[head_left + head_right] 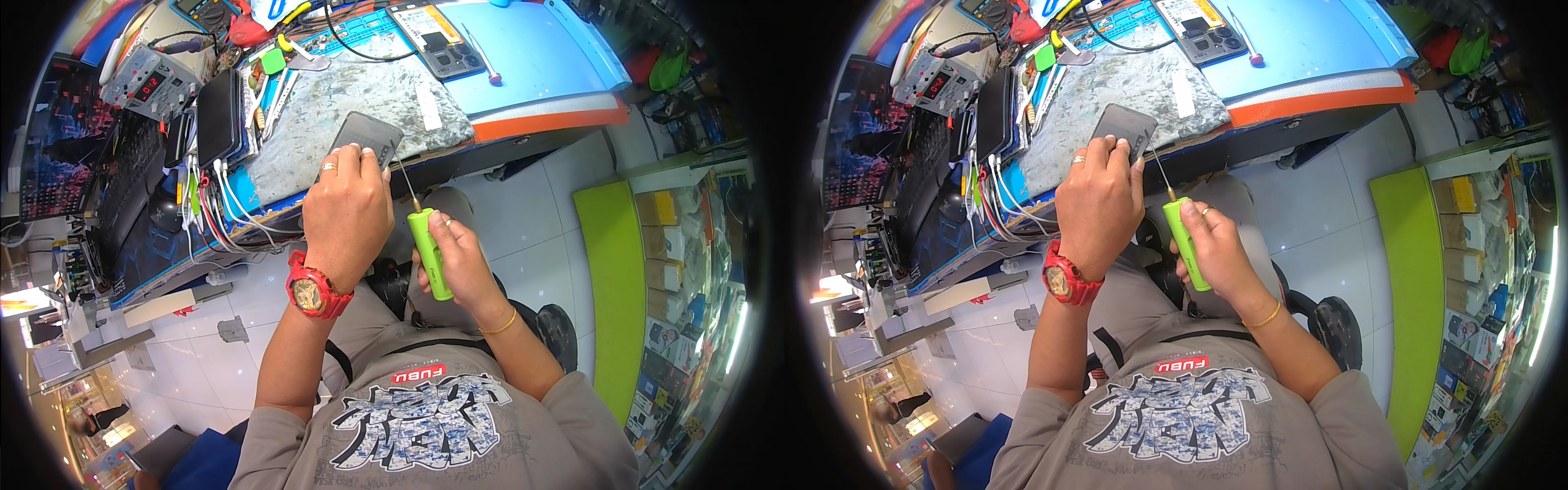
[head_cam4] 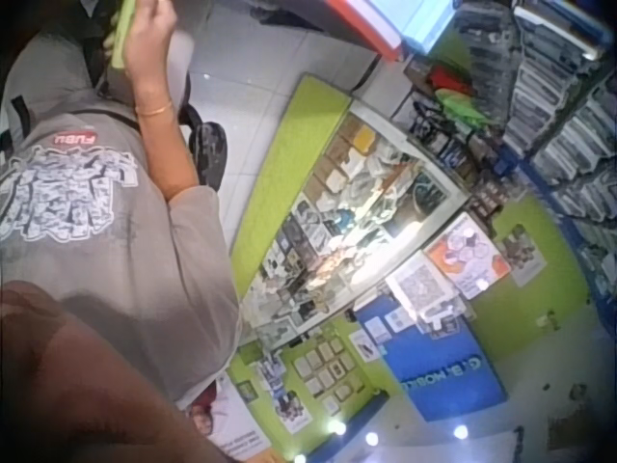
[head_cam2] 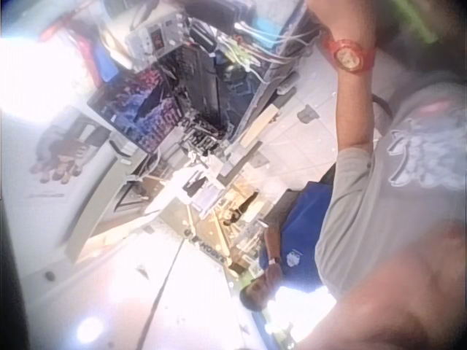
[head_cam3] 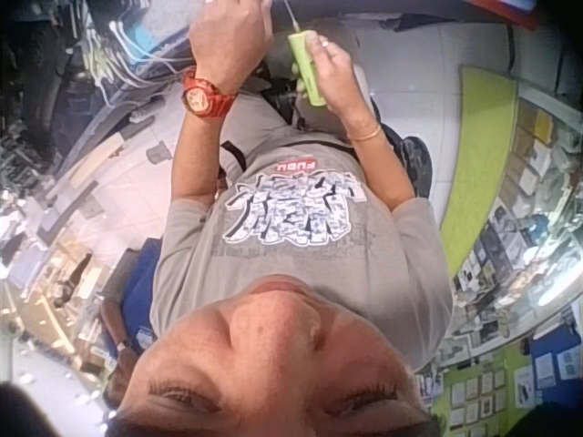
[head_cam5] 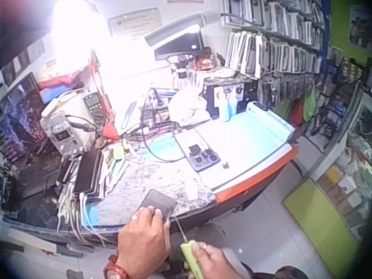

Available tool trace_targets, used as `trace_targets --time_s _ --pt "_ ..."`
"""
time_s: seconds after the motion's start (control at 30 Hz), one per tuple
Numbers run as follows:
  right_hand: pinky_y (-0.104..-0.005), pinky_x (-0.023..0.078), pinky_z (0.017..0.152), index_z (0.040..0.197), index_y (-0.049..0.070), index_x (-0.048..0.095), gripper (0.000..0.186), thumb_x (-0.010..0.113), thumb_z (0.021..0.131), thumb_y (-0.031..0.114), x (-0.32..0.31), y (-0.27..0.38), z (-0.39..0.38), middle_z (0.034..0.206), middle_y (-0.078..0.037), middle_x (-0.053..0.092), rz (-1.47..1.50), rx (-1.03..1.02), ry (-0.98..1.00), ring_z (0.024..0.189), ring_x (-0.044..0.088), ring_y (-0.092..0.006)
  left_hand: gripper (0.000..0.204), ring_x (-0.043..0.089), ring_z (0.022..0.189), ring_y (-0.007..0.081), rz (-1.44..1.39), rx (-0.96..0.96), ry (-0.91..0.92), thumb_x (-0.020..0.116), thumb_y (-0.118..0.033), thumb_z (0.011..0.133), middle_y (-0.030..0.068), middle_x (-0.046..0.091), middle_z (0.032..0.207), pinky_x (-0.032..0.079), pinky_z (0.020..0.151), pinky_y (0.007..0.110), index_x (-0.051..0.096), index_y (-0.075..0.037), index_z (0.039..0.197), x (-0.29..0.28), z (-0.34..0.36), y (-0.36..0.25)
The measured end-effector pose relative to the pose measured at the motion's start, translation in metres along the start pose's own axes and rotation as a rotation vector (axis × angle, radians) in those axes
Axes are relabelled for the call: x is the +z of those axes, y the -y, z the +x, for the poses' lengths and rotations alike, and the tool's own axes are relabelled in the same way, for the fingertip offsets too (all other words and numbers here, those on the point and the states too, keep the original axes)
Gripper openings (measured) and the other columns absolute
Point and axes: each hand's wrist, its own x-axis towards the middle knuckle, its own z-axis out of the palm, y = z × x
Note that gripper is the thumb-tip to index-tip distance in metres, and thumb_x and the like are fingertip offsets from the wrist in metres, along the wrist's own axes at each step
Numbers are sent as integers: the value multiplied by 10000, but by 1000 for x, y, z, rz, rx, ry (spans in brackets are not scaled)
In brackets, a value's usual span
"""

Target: The person prying the back cover off a mobile phone using a tool and subsequently disconnecting a white cable from an electronic device by hand.

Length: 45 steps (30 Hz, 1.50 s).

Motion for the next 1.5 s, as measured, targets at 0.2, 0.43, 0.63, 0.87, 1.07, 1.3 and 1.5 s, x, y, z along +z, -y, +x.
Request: trace_targets --time_s 0.2,0.43,0.63,0.87,1.07,1.3,1.5 --pt "-280 541 464 1197 27 636 491 529 1180 506 0 2 2 828 -80 676 37 10 3 534 652 -134 286 737 1056 349 -7 3 0 756 -180 1009 164 741 1194 626 873 420 765 33 1200 1 0 0" --pt "-283 542 474 1118 62 610 476 466 1199 508 -4 12 3 815 -76 669 6 14 -14 553 656 -138 295 734 1080 353 -14 -15 22 754 -181 1009 161 735 1220 625 883 422 756 32 1213 -1 -1 0" --pt "-284 549 514 1235 28 630 454 485 1204 458 -6 18 -14 843 -68 666 -189 -39 -16 582 653 -123 433 688 1191 373 17 143 22 776 -172 975 178 693 1296 595 963 469 690 10 1358 -6 -10 26" --pt "-265 524 541 1353 -2 674 519 567 1174 474 7 1 -23 836 -47 653 -237 -39 -43 573 613 -92 414 716 1112 344 -6 31 -3 820 -248 960 108 714 1251 613 849 435 736 -41 1309 0 -1 19" --pt "-273 525 534 1343 5 679 514 560 1177 478 9 6 -23 820 -50 653 -167 23 -27 561 616 -105 383 734 1072 329 42 80 -48 833 -259 949 86 734 1233 627 812 425 767 -58 1268 4 -2 23" --pt "-286 527 500 1361 13 658 520 541 1182 488 7 7 -20 821 -59 663 -128 69 -13 557 636 -119 366 739 1067 334 18 67 -55 837 -253 942 85 751 1192 627 812 424 777 -52 1242 4 0 20" --pt "-288 533 496 1359 12 654 532 535 1181 499 6 7 -19 826 -63 671 -117 68 2 562 647 -124 355 744 1059 337 15 49 -39 835 -257 945 92 760 1179 629 815 426 783 -46 1227 0 1 19"
